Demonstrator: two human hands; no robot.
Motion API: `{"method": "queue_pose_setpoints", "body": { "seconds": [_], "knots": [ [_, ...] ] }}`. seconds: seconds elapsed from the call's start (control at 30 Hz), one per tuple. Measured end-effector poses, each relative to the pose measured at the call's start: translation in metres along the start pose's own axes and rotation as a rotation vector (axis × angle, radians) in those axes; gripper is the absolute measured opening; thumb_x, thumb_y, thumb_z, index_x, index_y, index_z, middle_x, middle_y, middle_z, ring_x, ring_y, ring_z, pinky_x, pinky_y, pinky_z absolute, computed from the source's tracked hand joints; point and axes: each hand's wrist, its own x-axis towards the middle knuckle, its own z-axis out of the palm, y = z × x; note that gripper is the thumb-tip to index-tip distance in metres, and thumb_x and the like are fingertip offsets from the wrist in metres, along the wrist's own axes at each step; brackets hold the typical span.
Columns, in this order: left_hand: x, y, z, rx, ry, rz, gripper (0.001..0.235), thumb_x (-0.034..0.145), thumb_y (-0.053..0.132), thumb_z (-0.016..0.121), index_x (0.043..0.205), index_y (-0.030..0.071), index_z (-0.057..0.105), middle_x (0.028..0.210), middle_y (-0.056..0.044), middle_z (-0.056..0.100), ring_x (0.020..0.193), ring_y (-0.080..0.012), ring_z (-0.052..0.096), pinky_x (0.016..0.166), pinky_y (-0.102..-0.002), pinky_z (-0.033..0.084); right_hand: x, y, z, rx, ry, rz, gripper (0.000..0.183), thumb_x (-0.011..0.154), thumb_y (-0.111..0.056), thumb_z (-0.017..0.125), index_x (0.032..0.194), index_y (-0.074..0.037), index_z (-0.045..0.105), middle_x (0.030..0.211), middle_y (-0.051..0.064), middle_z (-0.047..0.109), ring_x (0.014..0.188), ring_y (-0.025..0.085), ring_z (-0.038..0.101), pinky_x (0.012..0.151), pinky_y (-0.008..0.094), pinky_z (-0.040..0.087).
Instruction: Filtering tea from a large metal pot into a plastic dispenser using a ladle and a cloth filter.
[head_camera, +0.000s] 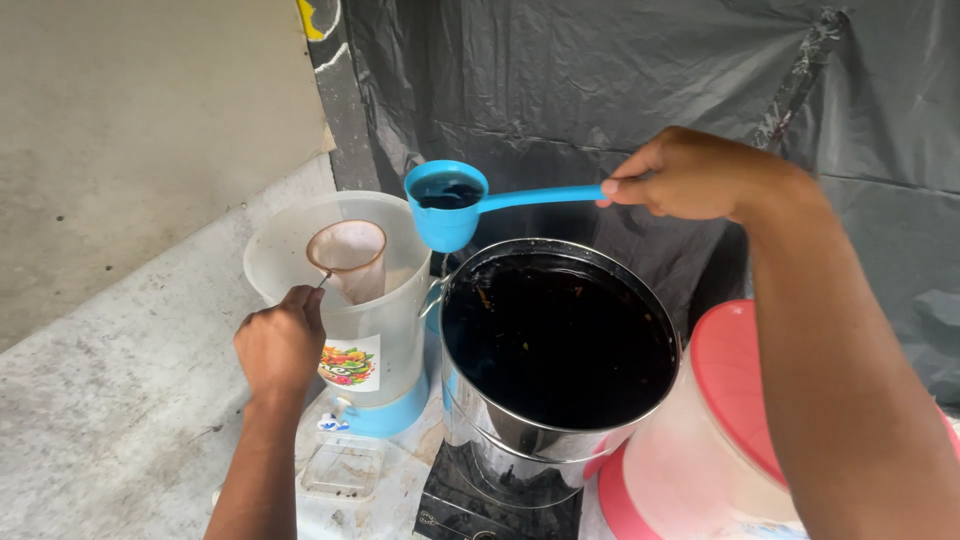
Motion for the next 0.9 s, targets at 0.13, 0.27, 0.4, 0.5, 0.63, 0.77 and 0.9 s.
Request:
{"method": "queue_pose_setpoints", "body": {
  "seconds": [0.13,0.27,0.4,0.5,0.63,0.77,0.9],
  "knots": [
    [0.004,0.006,-0.009,0.003,-0.121,-0.098,0.021,0.123,0.054,0.075,0.121,0.037,0.088,0.073,-0.009,0.082,0.081,-0.0387,0.089,0.089,-0.052,0.072,0.079,0.028,0.015,-0.019,0.121,-0.3,0.044,0.106,-0.041,0.078,0.142,-0.021,0.094,0.083,0.02,0.083,0.081,0.032,0.076,0.077,0.049,0.06],
    [0.007,0.005,-0.017,0.013,-0.136,-0.07,0.024,0.121,0.053,0.072,0.12,0.035,0.087,0.073,-0.012,0.082,0.081,-0.0408,0.089,0.089,-0.054,0.071,0.098,0.005,0.032,-0.024,0.13,-0.33,0.038,0.108,-0.044,0.078,0.134,-0.023,0.096,0.096,0.016,0.089,0.095,0.03,0.086,0.086,0.046,0.063],
    [0.009,0.011,-0.019,0.041,-0.181,-0.059,0.026,0.123,0.053,0.069,0.12,0.034,0.087,0.073,-0.011,0.082,0.08,-0.0395,0.089,0.09,-0.052,0.07,0.142,-0.009,0.056,-0.05,0.151,-0.37,0.032,0.11,-0.047,0.075,0.127,-0.033,0.098,0.121,0.014,0.092,0.123,0.037,0.086,0.104,0.05,0.066],
    [0.01,0.017,-0.022,0.046,-0.208,-0.075,0.028,0.123,0.053,0.068,0.121,0.033,0.088,0.074,-0.011,0.083,0.081,-0.0399,0.089,0.09,-0.053,0.07,0.171,-0.021,0.08,-0.058,0.172,-0.385,0.034,0.108,-0.052,0.078,0.131,-0.035,0.096,0.12,0.005,0.092,0.124,0.03,0.086,0.104,0.048,0.067],
    [0.011,0.016,-0.015,0.043,-0.221,-0.09,0.03,0.123,0.053,0.067,0.123,0.032,0.088,0.075,-0.012,0.084,0.081,-0.0407,0.089,0.091,-0.054,0.07,0.131,-0.042,0.093,-0.074,0.157,-0.388,0.037,0.107,-0.054,0.075,0.132,-0.035,0.095,0.125,0.005,0.092,0.13,0.032,0.085,0.107,0.049,0.066],
    [0.014,0.018,-0.02,0.048,-0.242,-0.092,0.029,0.122,0.052,0.068,0.123,0.031,0.088,0.078,-0.015,0.085,0.083,-0.0434,0.089,0.086,-0.056,0.071,0.11,-0.051,0.105,-0.023,0.161,-0.397,0.039,0.112,-0.041,0.07,0.141,-0.025,0.092,0.137,0.012,0.089,0.139,0.038,0.08,0.116,0.059,0.061],
    [0.015,0.018,-0.021,0.016,-0.266,-0.102,0.029,0.122,0.05,0.066,0.123,0.031,0.088,0.079,-0.015,0.086,0.083,-0.0441,0.09,0.084,-0.058,0.072,0.115,-0.054,0.119,-0.007,0.18,-0.404,0.042,0.115,-0.04,0.069,0.147,-0.022,0.089,0.142,0.014,0.087,0.142,0.04,0.078,0.115,0.061,0.06]
  ]
}}
